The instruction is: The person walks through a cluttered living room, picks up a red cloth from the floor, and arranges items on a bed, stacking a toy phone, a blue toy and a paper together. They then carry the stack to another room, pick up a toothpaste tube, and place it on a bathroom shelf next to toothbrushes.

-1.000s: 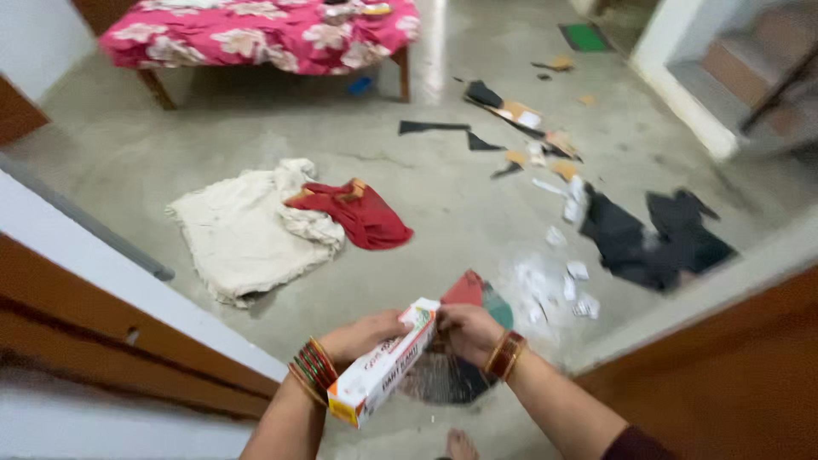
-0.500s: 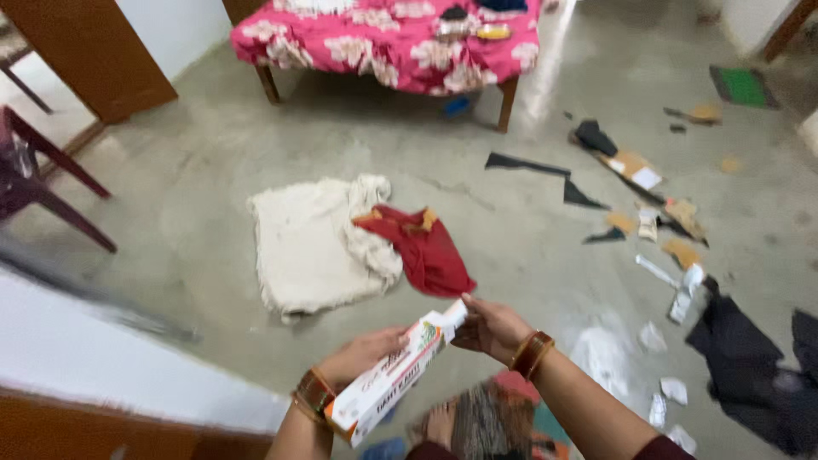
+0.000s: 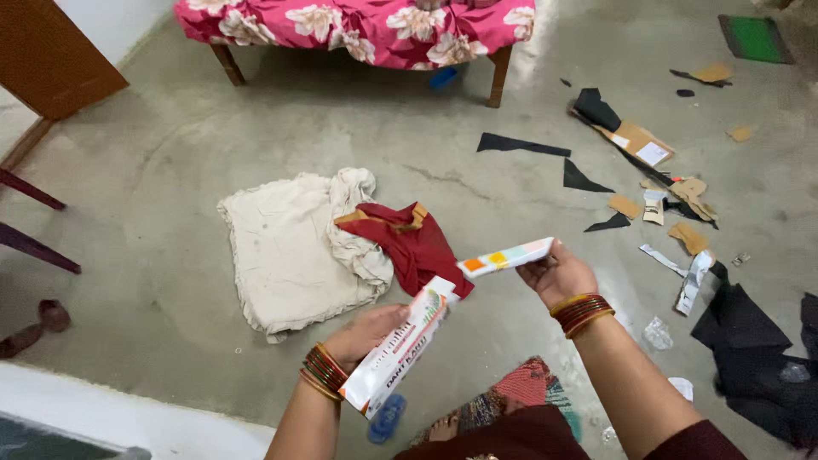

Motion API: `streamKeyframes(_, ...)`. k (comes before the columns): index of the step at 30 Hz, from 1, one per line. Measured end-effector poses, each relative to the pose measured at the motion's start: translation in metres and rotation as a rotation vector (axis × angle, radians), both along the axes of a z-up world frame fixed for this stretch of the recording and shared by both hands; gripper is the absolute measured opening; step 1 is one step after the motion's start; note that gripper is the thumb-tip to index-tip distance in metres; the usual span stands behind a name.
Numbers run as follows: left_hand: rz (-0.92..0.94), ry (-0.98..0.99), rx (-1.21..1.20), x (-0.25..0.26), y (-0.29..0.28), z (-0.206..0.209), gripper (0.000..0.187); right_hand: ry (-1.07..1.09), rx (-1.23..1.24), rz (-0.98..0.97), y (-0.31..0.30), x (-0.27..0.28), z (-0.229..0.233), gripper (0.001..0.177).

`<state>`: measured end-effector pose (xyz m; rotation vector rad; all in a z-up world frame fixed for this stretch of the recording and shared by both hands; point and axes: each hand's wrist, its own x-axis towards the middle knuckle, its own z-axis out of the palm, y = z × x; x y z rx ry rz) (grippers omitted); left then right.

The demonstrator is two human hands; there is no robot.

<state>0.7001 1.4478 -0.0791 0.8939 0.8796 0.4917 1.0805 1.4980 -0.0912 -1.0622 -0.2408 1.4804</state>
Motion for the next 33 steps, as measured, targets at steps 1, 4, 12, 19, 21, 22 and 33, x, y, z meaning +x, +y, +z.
streamKeyframes(1, 0.048, -0.028, -0.038, 0.002, 0.008, 0.000, 0.040, 0.018, -0.013, -0.043, 0.012, 0.008, -0.003, 0.035)
streamKeyframes(4, 0.230, -0.028, -0.069, 0.013, 0.032, -0.003, 0.038, 0.059, -0.037, -0.071, 0.042, 0.029, -0.011, 0.033)
streamKeyframes(12, 0.489, -0.060, -0.059, 0.077, 0.122, -0.001, 0.035, -0.006, 0.036, 0.010, 0.140, 0.088, 0.012, 0.031)
streamKeyframes(19, 0.676, 0.023, -0.040, 0.131, 0.187, 0.012, 0.037, -0.186, 0.040, 0.186, 0.205, 0.142, 0.032, 0.027)
streamKeyframes(21, 0.714, 0.015, -0.003, 0.139, 0.200, 0.010, 0.036, -0.189, 0.020, 0.214, 0.225, 0.148, 0.032, 0.027)
streamKeyframes(22, 0.733, 0.016, 0.008, 0.140, 0.205, 0.009, 0.036, -0.191, 0.012, 0.227, 0.236, 0.147, 0.031, 0.027)
streamKeyframes(33, 0.886, 0.244, -0.107, 0.116, 0.381, -0.007, 0.042, -0.293, 0.087, 0.388, 0.403, 0.123, 0.041, 0.028)
